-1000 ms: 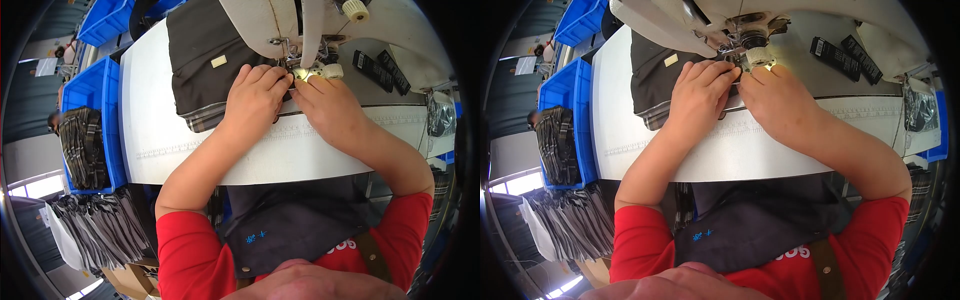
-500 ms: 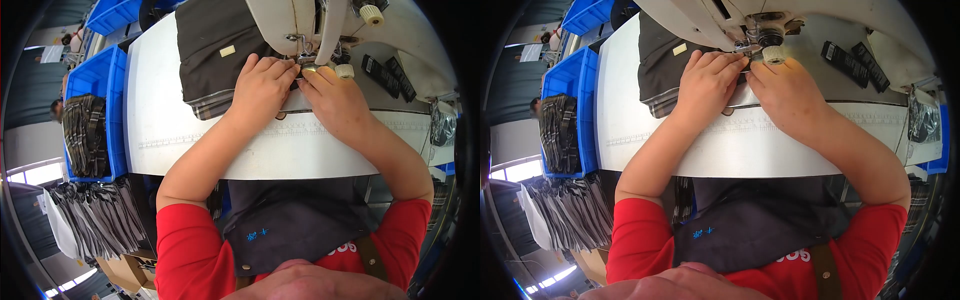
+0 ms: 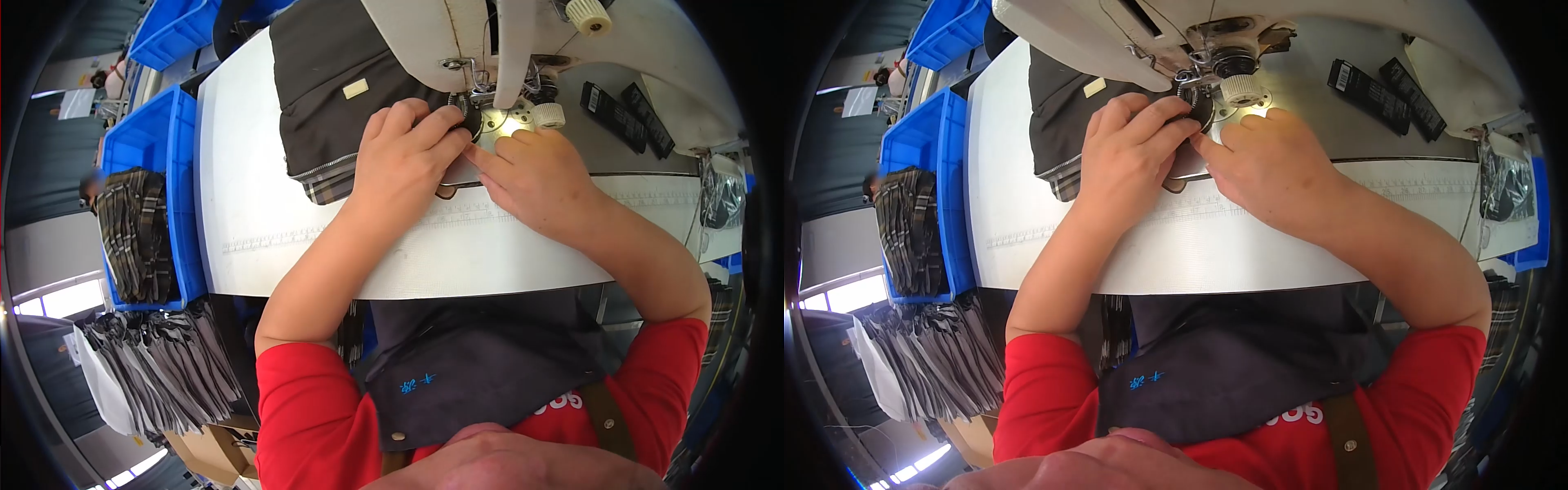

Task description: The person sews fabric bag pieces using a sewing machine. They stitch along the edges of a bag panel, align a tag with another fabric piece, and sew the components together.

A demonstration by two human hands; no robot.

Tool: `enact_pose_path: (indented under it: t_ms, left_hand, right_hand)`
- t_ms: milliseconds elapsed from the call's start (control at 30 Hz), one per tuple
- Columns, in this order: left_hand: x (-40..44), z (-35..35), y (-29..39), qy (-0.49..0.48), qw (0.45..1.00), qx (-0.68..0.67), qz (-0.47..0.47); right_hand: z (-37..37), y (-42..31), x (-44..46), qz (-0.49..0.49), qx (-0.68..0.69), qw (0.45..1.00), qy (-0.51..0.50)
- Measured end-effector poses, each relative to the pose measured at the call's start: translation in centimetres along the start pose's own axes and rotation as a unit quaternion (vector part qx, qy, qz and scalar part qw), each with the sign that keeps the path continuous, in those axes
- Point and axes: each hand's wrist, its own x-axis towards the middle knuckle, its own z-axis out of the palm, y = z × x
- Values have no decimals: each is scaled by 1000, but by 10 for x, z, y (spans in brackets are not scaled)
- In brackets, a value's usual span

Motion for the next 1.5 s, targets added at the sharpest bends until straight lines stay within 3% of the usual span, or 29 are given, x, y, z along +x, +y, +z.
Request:
enact_pose_path:
  t_ms: [133, 200, 267, 367, 467, 600, 733, 767, 833, 1000, 1067, 1167, 1233, 1333, 1400, 1500]
  left_hand:
    - [2, 2, 2, 1, 999, 5, -33]
    - [5, -3, -4, -21, 992, -60, -113]
    - [3, -12, -14, 9, 987, -90, -132]
    - [-6, -25, -33, -60, 924, -271, -264]
    - [-5, -30, -40, -97, 916, -308, -239]
    - [-4, -35, -35, -99, 948, -237, -188]
    - [-2, -34, -44, -23, 918, -310, -246]
    - [-1, -31, -46, 45, 960, -197, -196]
    - [1, -25, -48, 130, 985, -17, -113]
    - [8, -8, -43, 202, 973, 98, -63]
    - [6, -13, -24, 191, 981, 21, -19]
    - [-5, -15, 19, 38, 976, -193, -89]
    - [-6, -10, 15, 57, 971, -203, -109]
    - [-11, -15, -4, 38, 971, -191, -142]
    - [-12, -31, -16, -194, 916, -160, -313]
    - [-38, -30, -54, -107, 964, -84, -226]
  right_hand:
    - [-1, 1, -1, 3, 2, 1000, -19]
    - [-2, 2, -1, 9, 22, 1000, -16]
    - [-3, 3, 0, 16, 41, 999, -13]
    - [-1, 3, 3, 17, 50, 998, 37]
    - [2, 3, 4, 30, 72, 997, -10]
    - [8, 6, 5, 43, 159, 986, 8]
    - [6, 12, 9, 33, 224, 973, -40]
    - [4, 9, 10, 31, 224, 973, -41]
    - [-1, -1, 13, 58, 217, 974, -35]
    - [0, -2, 16, -6, 171, 984, -54]
    - [0, 0, 14, -46, 156, 985, -54]
    - [1, 3, 14, -47, 174, 978, -103]
    - [1, 6, 13, -26, 171, 970, -171]
    - [-3, -2, 16, -40, 169, 979, -111]
    - [-4, -1, 16, -45, 168, 979, -107]
    - [-3, -1, 15, -46, 171, 979, -104]
